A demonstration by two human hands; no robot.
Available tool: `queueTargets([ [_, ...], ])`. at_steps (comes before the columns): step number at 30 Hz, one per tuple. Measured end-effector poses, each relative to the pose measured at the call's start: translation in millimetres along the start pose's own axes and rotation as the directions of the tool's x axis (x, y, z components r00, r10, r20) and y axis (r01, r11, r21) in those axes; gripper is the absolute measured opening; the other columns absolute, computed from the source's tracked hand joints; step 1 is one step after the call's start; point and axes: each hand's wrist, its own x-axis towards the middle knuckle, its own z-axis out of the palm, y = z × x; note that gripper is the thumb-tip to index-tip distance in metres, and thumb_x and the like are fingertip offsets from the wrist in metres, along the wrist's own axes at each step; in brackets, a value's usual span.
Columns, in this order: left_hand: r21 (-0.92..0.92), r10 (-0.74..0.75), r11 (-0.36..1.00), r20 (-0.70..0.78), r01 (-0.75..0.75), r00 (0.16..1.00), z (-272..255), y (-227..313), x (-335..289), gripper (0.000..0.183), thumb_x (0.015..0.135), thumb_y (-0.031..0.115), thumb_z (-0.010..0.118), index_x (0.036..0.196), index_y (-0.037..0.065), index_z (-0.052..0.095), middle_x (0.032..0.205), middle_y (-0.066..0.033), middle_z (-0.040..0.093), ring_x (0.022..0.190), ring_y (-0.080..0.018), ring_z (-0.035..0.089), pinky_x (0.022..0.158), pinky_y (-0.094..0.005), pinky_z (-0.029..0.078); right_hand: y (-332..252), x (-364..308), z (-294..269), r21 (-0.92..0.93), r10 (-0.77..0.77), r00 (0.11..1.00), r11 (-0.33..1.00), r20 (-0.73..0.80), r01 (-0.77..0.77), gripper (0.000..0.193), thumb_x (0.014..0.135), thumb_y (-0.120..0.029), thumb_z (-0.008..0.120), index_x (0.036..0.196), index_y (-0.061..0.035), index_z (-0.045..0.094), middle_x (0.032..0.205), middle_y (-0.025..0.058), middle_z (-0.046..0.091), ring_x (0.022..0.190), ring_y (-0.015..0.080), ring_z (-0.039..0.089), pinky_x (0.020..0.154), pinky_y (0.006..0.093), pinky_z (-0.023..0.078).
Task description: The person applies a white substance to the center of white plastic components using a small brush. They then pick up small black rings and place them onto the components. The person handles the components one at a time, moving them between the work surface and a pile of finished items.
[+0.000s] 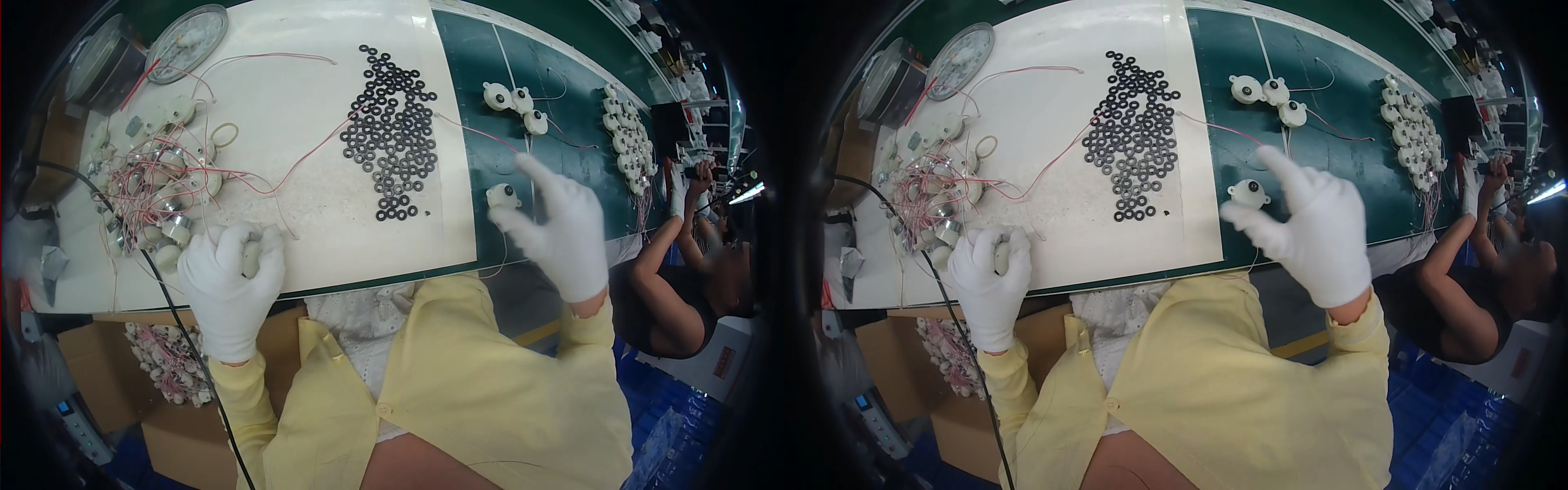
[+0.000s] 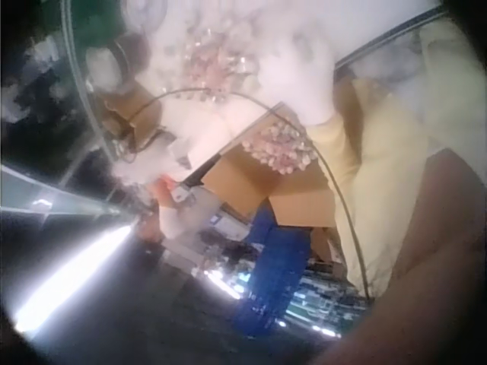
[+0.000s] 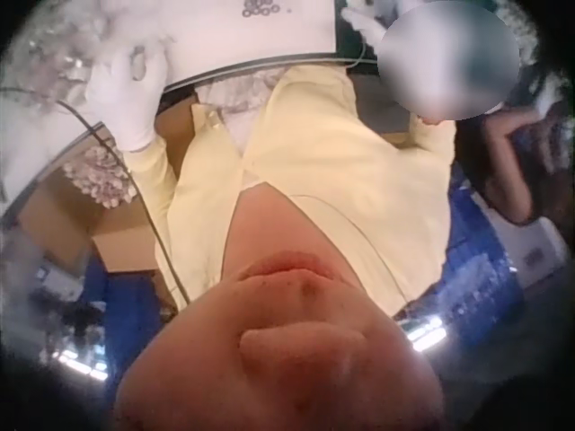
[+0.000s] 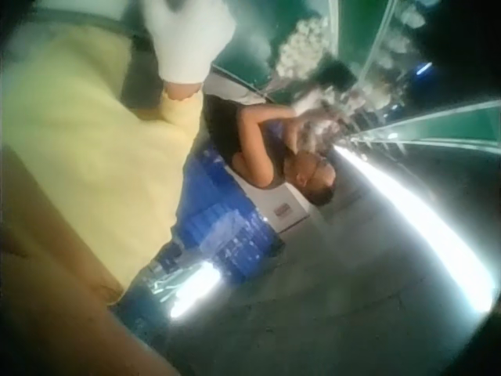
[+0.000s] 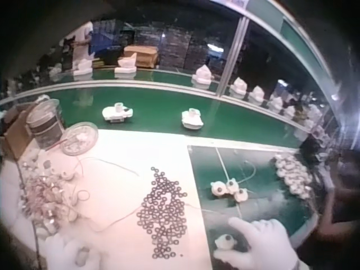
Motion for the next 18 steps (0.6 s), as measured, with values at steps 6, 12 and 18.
queueTargets([
  [6, -0.001, -0.012, 1.0, -0.001, 0.012, 1.0, -1.6, 1.2, -1.5, 0.024, 0.077, 0.015, 0.082, 0.089, 0.015, 0.062, 0.08, -0.0012, 0.06, 0.075, -0.0261, 0.056, 0.069, -0.0409, 0.041, 8.2, -0.6, 20.9, 0.082, -0.071, 0.996, 0.994, -0.05, 0.075, 0.041, 0.077, -0.035, 0.086, 0.108, -0.0132, 0.071, 0.077, 0.0047, 0.068, 0.065, 0.0257, 0.064, 0.06, 0.0393, 0.047],
  [12, -0.013, -0.031, 0.999, 0.057, 0.032, 0.998, -3.8, 1.4, -2.8, 0.018, 0.084, 0.012, 0.078, 0.093, 0.011, 0.063, 0.083, -0.0035, 0.058, 0.08, -0.0268, 0.057, 0.075, -0.0407, 0.043, 61.7, 17.0, -11.0, 0.065, 0.046, 0.989, 0.997, -0.138, -0.038, 0.046, 0.076, -0.016, 0.084, 0.12, -0.0142, 0.072, 0.087, 0.0072, 0.07, 0.078, 0.0251, 0.068, 0.07, 0.0364, 0.053],
  [18, -0.023, -0.007, 1.0, 0.03, 0.007, 1.0, -4.3, 0.9, -1.6, 0.017, 0.083, 0.011, 0.078, 0.091, 0.011, 0.062, 0.082, -0.0037, 0.058, 0.078, -0.0266, 0.056, 0.073, -0.0404, 0.043, 126.9, 59.0, -3.9, 0.124, 0.106, 0.994, 0.987, -0.018, -0.103, 0.053, 0.08, -0.008, 0.078, 0.131, -0.016, 0.069, 0.104, 0.0113, 0.07, 0.092, 0.0266, 0.069, 0.082, 0.0337, 0.055],
])
